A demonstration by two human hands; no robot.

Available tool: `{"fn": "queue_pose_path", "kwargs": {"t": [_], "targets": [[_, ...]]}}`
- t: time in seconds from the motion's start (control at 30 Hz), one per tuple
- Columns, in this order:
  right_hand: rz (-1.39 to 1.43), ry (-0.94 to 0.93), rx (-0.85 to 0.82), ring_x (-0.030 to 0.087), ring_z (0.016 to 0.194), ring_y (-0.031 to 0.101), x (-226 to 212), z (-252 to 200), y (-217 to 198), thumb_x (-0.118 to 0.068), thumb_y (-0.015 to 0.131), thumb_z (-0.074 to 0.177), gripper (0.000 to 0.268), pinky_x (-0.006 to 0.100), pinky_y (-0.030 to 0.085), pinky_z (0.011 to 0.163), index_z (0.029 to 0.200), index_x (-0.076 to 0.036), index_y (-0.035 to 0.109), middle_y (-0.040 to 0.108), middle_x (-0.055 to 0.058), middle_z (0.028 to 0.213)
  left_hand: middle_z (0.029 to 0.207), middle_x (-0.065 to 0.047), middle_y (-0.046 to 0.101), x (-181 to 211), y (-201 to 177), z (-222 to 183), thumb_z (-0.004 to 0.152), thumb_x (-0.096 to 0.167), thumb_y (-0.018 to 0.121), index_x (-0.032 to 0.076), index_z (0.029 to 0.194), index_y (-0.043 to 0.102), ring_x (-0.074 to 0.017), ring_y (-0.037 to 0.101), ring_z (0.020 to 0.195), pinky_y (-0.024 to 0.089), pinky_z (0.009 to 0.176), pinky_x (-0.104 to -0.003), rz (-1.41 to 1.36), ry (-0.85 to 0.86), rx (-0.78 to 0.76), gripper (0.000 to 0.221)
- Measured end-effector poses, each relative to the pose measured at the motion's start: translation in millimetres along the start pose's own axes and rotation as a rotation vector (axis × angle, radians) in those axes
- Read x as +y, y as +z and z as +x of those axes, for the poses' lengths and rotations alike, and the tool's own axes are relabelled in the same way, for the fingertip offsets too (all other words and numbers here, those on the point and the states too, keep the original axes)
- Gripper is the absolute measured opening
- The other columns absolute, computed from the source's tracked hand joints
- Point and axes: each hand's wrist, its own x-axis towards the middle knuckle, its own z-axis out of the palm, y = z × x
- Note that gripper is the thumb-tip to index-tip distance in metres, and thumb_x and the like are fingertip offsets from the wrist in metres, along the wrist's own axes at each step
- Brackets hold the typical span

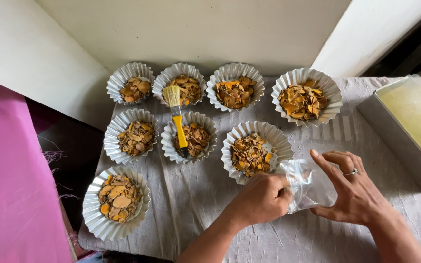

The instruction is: Brushing dried tea leaves in paper liners and then placing them into a plastic bag.

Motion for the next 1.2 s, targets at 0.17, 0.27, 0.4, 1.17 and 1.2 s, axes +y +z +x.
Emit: {"fn": "queue_pose_path", "kwargs": {"t": [0.17, 0.27, 0.4, 1.17, 1.2], "targets": [[-0.080, 0.027, -0.002, 0.039, 0.127, 0.051, -20, 10, -11, -0.068, 0.088, 0.051, 0.137, 0.060, 0.044, 0.107, 0.162, -0.015, 0.029, 0.045, 0.018, 0.140, 0.065, -0.007, 0.055, 2, 0, 2, 0.096, 0.004, 0.052, 0.003, 0.069, 0.055, -0.0186, 0.049, 0.051, 0.045, 0.051, -0.037, -0.078, 0.001, -0.064, 0.026], [0.024, -0.102, 0.074, 0.036, 0.142, 0.042, -37, 20, -16, -0.085, 0.083, 0.047, 0.153, 0.063, 0.030, 0.125, 0.160, -0.002, 0.022, 0.038, 0.025, 0.154, 0.067, -0.007, 0.059, 12, 2, 6, 0.097, 0.006, 0.046, 0.001, 0.087, 0.061, -0.0175, 0.052, 0.050, 0.047, 0.045, -0.033, 0.023, 0.112, -0.187, 0.018], [0.047, -0.082, 0.130, 0.030, 0.135, 0.049, -41, 14, -15, -0.064, 0.091, 0.057, 0.129, 0.058, 0.034, 0.125, 0.156, -0.005, 0.034, 0.049, 0.018, 0.140, 0.078, -0.004, 0.056, 10, 15, 9, 0.098, 0.028, 0.058, 0.003, 0.088, 0.062, -0.0214, 0.059, 0.067, 0.039, 0.091, -0.053, 0.120, 0.110, -0.145, 0.027], [-0.002, 0.131, -0.260, 0.039, 0.135, 0.040, -21, 2, -9, -0.069, 0.083, 0.057, 0.137, 0.066, 0.039, 0.109, 0.165, -0.013, 0.019, 0.042, 0.020, 0.144, 0.112, -0.031, 0.057, 9, 12, 5, 0.096, 0.000, 0.059, -0.009, 0.111, 0.069, -0.0293, 0.062, 0.073, 0.062, 0.056, -0.032, 0.232, 0.215, 0.176, 0.020], [0.082, 0.190, -0.208, 0.039, 0.132, 0.039, -18, 2, -6, -0.066, 0.085, 0.055, 0.136, 0.069, 0.045, 0.101, 0.164, -0.015, 0.019, 0.034, 0.019, 0.146, 0.114, -0.025, 0.060, 7, 3, 2, 0.097, -0.001, 0.059, -0.007, 0.119, 0.065, -0.0199, 0.056, 0.065, 0.054, 0.048, -0.024, 0.234, 0.215, 0.255, 0.024]]}}
